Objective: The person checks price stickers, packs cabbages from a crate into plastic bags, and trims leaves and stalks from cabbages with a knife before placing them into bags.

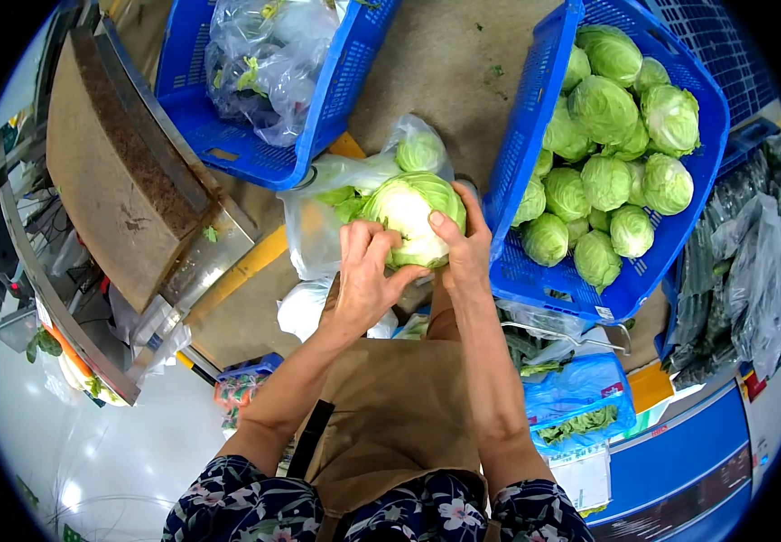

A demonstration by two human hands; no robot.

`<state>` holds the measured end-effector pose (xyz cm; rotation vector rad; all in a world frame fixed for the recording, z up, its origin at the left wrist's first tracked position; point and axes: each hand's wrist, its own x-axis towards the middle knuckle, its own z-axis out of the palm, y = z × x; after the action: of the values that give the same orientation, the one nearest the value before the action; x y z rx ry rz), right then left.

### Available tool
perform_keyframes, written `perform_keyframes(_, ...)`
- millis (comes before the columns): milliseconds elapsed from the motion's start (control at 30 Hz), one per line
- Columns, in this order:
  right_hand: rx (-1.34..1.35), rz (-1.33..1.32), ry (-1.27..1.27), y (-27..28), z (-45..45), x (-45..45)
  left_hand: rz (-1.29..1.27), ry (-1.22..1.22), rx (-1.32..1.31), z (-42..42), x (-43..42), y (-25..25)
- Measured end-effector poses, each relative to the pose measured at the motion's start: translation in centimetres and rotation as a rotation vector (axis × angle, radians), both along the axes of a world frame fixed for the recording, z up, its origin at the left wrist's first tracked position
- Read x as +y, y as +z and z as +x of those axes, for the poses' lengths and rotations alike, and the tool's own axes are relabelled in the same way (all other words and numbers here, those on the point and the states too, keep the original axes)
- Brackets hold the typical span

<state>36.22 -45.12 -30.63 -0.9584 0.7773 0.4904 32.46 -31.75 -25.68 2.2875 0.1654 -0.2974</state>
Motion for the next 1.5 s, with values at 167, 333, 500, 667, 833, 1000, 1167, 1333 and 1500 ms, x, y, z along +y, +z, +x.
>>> perform_keyframes(167, 0.042, 0.007, -0.012, -0.3, 0.1, 0.5, 0.016, -0.016, -0.007, -0.1, 0.4, -0.3)
perform_keyframes(333, 0.035, 0.142, -0.182, -1.3, 0.3, 1.2, -0.001, -0.015, -0.055, 1.7, 0.5, 0.3)
perform_keyframes(500, -0.048, -0.005, -0.126, 0.0, 1.0, 1.7, 0.014, 0.067, -0.099, 1.3, 0.2, 0.1)
perform_keyframes(667, -0.048, -0.083, -0.036, 2.0, 1.4, 1.8, -0.021, 0.101, -0.088, 1.0, 0.3, 0.9)
perform_keyframes(833, -0.017, -0.089, -0.018, 2.7, 0.4, 2.5, -0.027, 0.113, -0.071, 0.2, 0.9, 1.9)
perform_keyframes(1000, -0.032, -0.064, 0.022, 3.4, 0.1, 3.2, 0.040, 0.117, -0.048, -0.3, 1.4, 3.5)
perform_keyframes(1167, -0.143, 0.207, 0.072, 3.0, -1.0, 1.5, -0.069, 0.038, -0.265, -0.3, 2.8, 5.2)
perform_keyframes(1333, -0.066, 0.313, 0.163, 10.9, 0.2, 1.3, -0.340, 0.087, -0.366, 0.3, 5.3, 14.0)
perform_keyframes(1500, -0.140, 0.373, 0.267, 20.5, 2.9, 3.9, -1.018, 0.684, -0.272, 0.5, 8.9, 17.2)
